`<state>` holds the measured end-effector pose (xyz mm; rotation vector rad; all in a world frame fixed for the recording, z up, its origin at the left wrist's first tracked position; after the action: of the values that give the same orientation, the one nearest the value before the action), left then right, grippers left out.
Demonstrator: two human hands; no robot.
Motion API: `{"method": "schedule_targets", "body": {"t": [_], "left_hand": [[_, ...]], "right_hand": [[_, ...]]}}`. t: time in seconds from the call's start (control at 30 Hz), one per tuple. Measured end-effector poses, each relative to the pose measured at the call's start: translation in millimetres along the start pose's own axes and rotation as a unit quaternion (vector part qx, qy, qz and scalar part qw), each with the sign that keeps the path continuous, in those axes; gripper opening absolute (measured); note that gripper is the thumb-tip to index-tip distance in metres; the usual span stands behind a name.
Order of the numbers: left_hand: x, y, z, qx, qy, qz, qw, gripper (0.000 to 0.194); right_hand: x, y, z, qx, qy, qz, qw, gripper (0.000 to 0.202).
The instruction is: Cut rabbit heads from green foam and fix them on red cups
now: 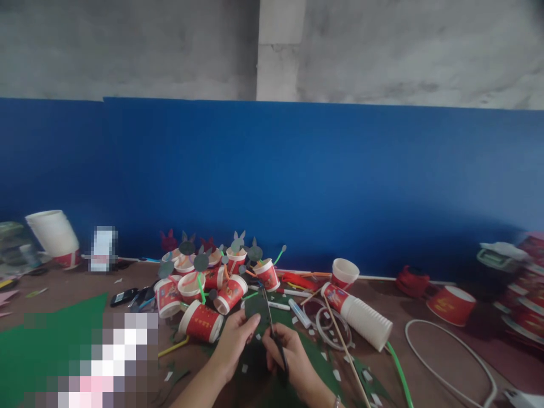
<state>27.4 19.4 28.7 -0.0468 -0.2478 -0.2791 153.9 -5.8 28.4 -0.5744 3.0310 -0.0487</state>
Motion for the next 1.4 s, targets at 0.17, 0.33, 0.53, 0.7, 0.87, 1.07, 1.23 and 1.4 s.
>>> {"method": "schedule_targets", "body": {"t": [0.17, 0.33, 0.53, 0.7, 0.87, 1.07, 1.23, 1.4], "left_hand": [[0.9, 0.2, 1.2, -0.011, 0.002, 0.012, 1.0, 0.043], [2.9, -2.0, 4.1, -0.012, 0.011, -0.012, 1.0, 0.041], [-0.7, -1.3, 6.0, -0.008, 0.025, -0.025, 0.999, 0.038], [-2.9, -0.3, 6.6, -0.016, 0.011, -0.028, 0.999, 0.037], [-2.7, -0.6, 2.5, -0.017, -0.024, 0.006, 1.0, 0.039], [4.6, -2.8, -1.7, -0.021, -0.039, 0.034, 0.998, 0.04], [3.6, -2.4, -1.5, -0.012, -0.015, 0.032, 0.999, 0.04], [2.3, -2.4, -1.0, -0.018, -0.008, 0.011, 1.0, 0.038]], "right_hand": [[-0.5, 3.1, 7.4, -0.006, 0.007, -0.008, 1.0, 0.048], [-2.2, 5.1, 14.0, -0.01, 0.027, -0.014, 0.999, 0.049], [-2.5, 2.4, 6.8, -0.002, 0.002, -0.002, 1.0, 0.048], [-1.6, 2.0, 2.7, -0.003, -0.011, -0.002, 1.0, 0.046], [-1.0, 2.0, 3.9, 0.003, -0.003, -0.005, 1.0, 0.046], [0.6, 2.4, 6.3, 0.011, 0.005, -0.008, 1.0, 0.05], [0.3, 4.4, 14.4, 0.015, 0.025, -0.021, 0.999, 0.05], [-0.5, 3.9, 14.1, -0.014, 0.025, -0.017, 0.999, 0.045]]}}
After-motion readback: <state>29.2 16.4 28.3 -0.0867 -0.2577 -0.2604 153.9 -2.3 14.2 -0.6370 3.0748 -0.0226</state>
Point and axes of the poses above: each hand's wrist, its own y-axis towards the middle knuckle, its own x-axis out of the palm, z = x × y, the point moved 3 cm from there along y, towards the middle knuckle, and after that the axes turned 10 degrees about -z, right-handed, at the moved point
